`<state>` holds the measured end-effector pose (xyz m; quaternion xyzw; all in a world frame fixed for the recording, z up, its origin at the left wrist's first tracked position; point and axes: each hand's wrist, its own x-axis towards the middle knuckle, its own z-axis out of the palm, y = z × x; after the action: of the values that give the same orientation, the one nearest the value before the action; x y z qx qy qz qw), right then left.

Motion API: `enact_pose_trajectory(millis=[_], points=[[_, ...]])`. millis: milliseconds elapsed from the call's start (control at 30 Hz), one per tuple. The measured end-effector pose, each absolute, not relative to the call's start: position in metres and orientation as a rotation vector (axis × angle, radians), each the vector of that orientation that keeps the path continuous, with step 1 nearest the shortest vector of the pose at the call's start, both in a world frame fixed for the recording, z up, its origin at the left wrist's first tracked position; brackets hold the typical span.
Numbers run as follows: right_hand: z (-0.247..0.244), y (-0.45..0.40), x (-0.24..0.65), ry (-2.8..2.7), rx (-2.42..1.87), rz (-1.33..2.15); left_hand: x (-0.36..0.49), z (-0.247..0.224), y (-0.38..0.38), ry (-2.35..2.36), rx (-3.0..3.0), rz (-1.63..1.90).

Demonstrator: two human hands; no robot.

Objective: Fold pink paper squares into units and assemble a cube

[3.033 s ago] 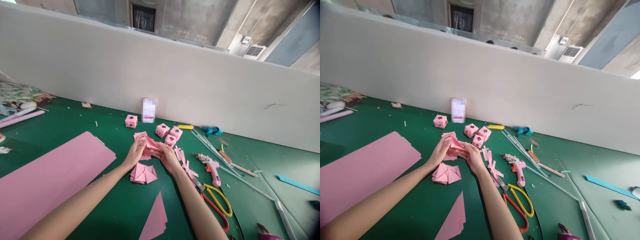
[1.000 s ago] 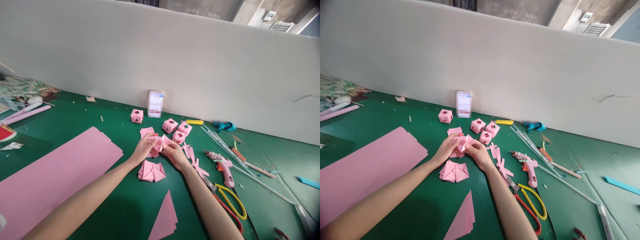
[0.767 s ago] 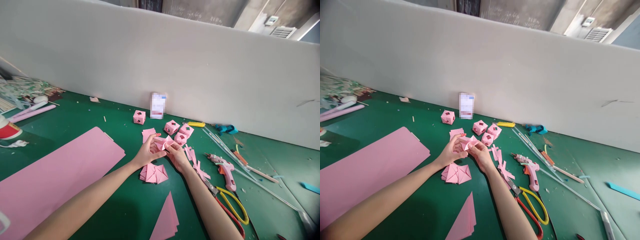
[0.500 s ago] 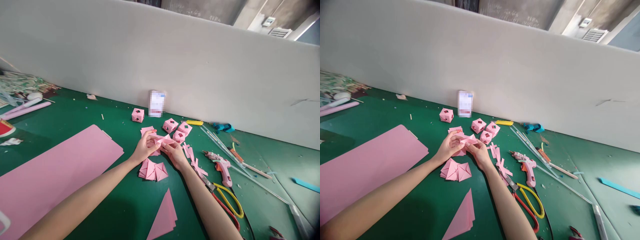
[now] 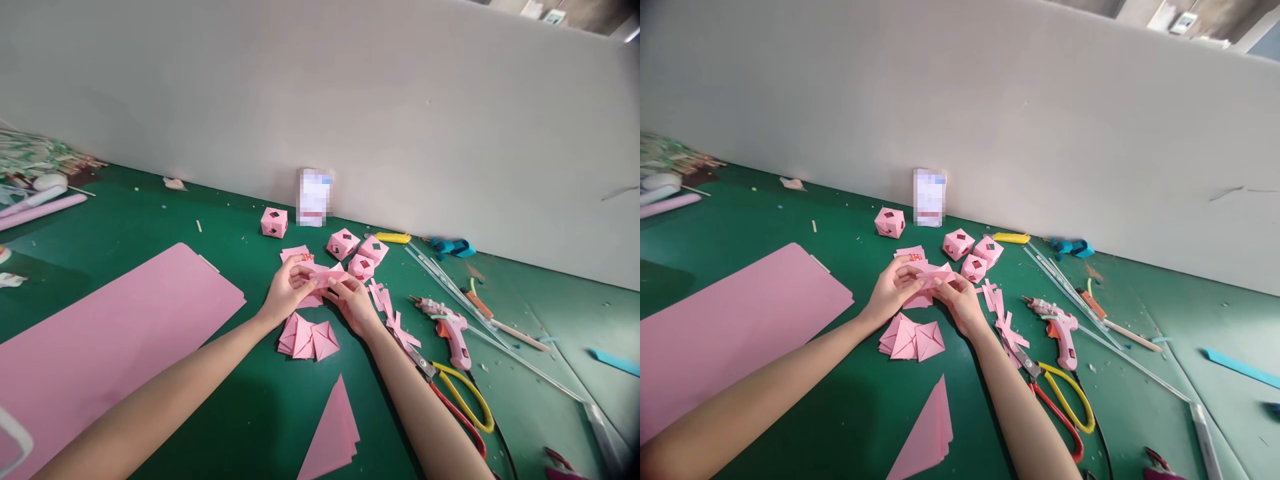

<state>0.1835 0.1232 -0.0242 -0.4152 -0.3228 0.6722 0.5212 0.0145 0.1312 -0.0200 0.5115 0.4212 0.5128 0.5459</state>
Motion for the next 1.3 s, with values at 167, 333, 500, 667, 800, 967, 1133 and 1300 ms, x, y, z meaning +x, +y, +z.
enact_pose_trajectory(millis=[167,333,500,667,800,967,1133,1300], points=[[-0.028,0.121,0.18,-0.788,-1.007,1.491,0.015,-0.02,0.132,1.033,1.151,1.259],[-0.03,0.12,0.178,-0.846,-1.058,1.366,0.014,-0.024,0.134,0.997,1.154,1.311],[-0.03,0.124,0.184,-0.91,-1.043,1.353,0.013,-0.026,0.135,1.005,1.153,1.369],[-0.032,0.124,0.185,-0.918,-1.058,1.388,0.014,-0.025,0.135,1.038,1.108,1.434],[-0.032,0.124,0.184,-0.897,-1.068,1.392,0.014,-0.025,0.135,1.052,1.093,1.422],[-0.033,0.125,0.185,-0.889,-1.049,1.394,0.013,-0.022,0.134,1.07,1.114,1.409],[-0.034,0.125,0.186,-0.879,-1.052,1.397,0.014,-0.021,0.133,1.071,1.127,1.417],[-0.035,0.125,0.187,-0.884,-1.066,1.392,0.013,-0.023,0.135,1.07,1.148,1.377]])
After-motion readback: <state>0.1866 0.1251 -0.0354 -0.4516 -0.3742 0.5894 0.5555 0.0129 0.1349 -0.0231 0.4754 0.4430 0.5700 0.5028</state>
